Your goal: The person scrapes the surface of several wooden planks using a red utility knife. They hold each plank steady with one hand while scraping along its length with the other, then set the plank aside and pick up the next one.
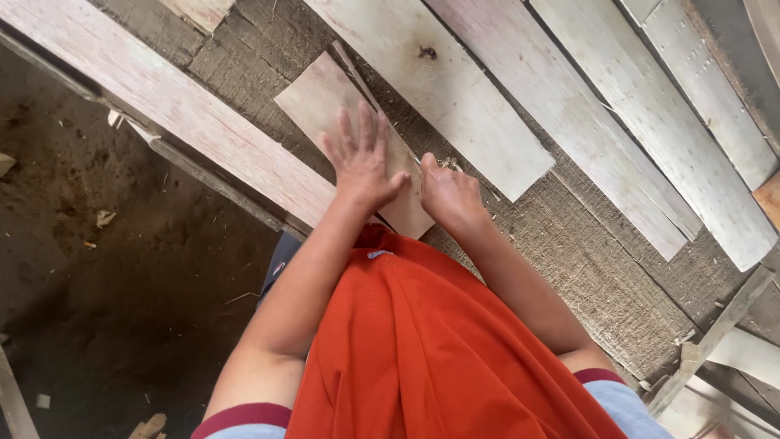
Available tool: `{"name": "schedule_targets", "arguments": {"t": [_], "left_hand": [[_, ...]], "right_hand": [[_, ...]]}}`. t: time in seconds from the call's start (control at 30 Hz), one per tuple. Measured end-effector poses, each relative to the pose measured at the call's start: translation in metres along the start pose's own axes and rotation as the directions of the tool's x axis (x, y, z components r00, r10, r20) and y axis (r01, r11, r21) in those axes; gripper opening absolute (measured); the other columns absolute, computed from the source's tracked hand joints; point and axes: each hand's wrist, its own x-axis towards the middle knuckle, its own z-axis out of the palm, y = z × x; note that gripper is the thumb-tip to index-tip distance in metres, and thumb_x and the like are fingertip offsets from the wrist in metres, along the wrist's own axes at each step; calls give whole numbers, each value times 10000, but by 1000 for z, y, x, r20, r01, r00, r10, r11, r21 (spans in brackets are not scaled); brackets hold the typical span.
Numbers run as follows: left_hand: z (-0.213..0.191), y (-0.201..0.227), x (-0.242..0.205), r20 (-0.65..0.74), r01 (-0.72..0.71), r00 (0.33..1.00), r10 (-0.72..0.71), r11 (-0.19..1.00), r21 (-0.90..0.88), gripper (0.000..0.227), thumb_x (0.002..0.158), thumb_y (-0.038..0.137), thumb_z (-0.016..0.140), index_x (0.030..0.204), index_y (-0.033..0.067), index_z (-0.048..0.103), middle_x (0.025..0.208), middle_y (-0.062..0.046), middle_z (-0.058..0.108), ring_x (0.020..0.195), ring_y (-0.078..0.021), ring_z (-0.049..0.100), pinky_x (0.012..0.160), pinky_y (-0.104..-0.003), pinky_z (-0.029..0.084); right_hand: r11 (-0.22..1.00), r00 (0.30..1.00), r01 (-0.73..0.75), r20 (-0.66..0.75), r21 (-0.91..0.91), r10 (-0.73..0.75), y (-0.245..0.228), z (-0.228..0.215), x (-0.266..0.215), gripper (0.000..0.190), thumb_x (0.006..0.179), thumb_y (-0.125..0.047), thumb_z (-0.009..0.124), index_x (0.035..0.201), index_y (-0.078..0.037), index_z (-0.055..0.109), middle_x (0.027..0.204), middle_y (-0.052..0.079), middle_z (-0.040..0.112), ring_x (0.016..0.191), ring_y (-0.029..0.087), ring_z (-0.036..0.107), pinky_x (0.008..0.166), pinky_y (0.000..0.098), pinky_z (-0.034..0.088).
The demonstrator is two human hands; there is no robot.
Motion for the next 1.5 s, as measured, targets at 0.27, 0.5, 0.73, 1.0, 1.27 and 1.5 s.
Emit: {"name": "schedule_targets", "arguments": {"t": [0.27, 0.5, 0.73, 1.0, 1.27, 1.5], "left_hand": [[8, 1, -1, 35, -14, 999, 15, 999, -37, 1277, 754, 663, 777, 1668, 188, 23, 1699, -127, -163, 1506, -485, -209, 1146, -773, -74], [9, -1, 2, 22, 3, 1000, -2, 999, -48, 1272, 742, 640, 801, 1669, 184, 59, 1706, -121, -134, 1512, -475, -193, 1143, -768, -84], [5, 1, 0, 38, 21, 999, -19, 998, -54, 1229, 761, 579, 784, 1667, 187, 52, 1705, -105, -148, 1521, -453, -193, 1158, -756, -77], [6, 0, 1, 43, 18, 999, -15, 998, -64, 1215, 747, 557, 763, 1666, 195, 55, 1708, -101, -140, 1521, -450, -199, 1151, -759, -84], [12, -1, 2, 7, 9, 1000, -9, 998, -64, 1233, 744, 547, 788, 1669, 188, 56, 1709, -107, -139, 1516, -455, -210, 1142, -759, -100], [11, -1, 1, -6, 1, 1000, -1, 998, -58, 1252, 729, 552, 800, 1665, 193, 51, 1710, -108, -133, 1518, -459, -203, 1147, -769, -88]], "right_hand": [[994, 995, -60, 80, 92, 53, 14, 1, 1, 285, 1052, -356, 334, 1139, -103, 431, 915, 321, 696, 946, 581, 683, 835, 669, 505], [995, 998, -22, -56, 95, 28, -9, -7, 8, 263, 1074, -339, 310, 1121, -102, 415, 876, 323, 684, 916, 580, 688, 823, 655, 515], [999, 996, -1, -86, 46, 5, -2, 10, 31, 267, 1071, -389, 317, 1119, -139, 400, 830, 284, 691, 858, 569, 698, 793, 650, 529], [1000, 996, 6, -94, 9, -5, -4, 12, 36, 273, 1070, -391, 329, 1110, -136, 416, 809, 292, 692, 838, 558, 708, 786, 646, 544], [1000, 998, -3, -63, 20, 5, 2, 14, 40, 284, 1070, -409, 308, 1127, -148, 405, 839, 282, 700, 846, 569, 702, 793, 649, 540], [1000, 998, 4, -63, 5, -4, -2, 10, 38, 307, 1069, -431, 296, 1127, -152, 410, 846, 289, 702, 846, 560, 707, 786, 644, 545]]}}
